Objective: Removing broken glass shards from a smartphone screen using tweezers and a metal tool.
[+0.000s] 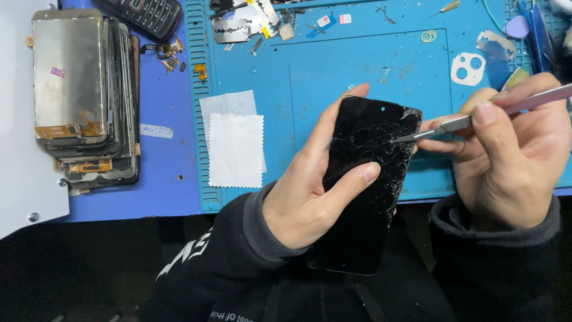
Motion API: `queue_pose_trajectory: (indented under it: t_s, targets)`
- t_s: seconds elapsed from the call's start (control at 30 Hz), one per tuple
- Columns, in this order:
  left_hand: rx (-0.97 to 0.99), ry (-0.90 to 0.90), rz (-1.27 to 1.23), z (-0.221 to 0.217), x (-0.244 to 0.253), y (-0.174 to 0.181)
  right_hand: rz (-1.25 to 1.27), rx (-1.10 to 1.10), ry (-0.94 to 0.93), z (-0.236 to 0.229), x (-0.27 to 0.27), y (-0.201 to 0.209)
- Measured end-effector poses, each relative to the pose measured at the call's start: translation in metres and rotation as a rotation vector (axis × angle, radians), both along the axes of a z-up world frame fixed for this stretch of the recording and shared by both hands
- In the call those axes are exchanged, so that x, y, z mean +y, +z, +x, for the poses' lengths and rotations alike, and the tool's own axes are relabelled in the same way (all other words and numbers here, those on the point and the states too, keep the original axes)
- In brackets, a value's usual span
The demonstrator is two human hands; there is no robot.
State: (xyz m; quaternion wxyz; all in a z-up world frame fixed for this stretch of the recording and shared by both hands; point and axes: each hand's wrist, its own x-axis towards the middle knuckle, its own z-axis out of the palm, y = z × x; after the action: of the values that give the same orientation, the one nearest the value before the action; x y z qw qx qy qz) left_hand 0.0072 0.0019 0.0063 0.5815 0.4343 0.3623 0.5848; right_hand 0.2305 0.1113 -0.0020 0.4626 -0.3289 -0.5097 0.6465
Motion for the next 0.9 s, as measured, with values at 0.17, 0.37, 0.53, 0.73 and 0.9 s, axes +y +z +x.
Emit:
queue_pose_trajectory:
  t_s: [0.17,0.37,0.53,0.73,0.9]
  targets:
    - [-0.007,-0.005,-0.005,-0.002,0.000,0.001,-0.019,-0.007,-0.009,-0.001,0.000,0.000]
    - [-0.017,-0.011,-0.002,-0.002,0.001,0.003,-0.039,0.036,0.014,0.005,0.002,-0.005]
    - [0.017,-0.056,-0.064,-0.004,0.004,0.016,-0.003,-0.013,0.092,0.013,0.012,-0.005]
    - [-0.086,-0.141,-0.141,-0.006,0.002,0.013,-0.110,-0.045,0.141,0.023,0.020,-0.004]
    - [-0.137,-0.164,-0.162,-0.007,0.002,0.012,-0.089,-0.066,0.182,0.021,0.023,-0.001]
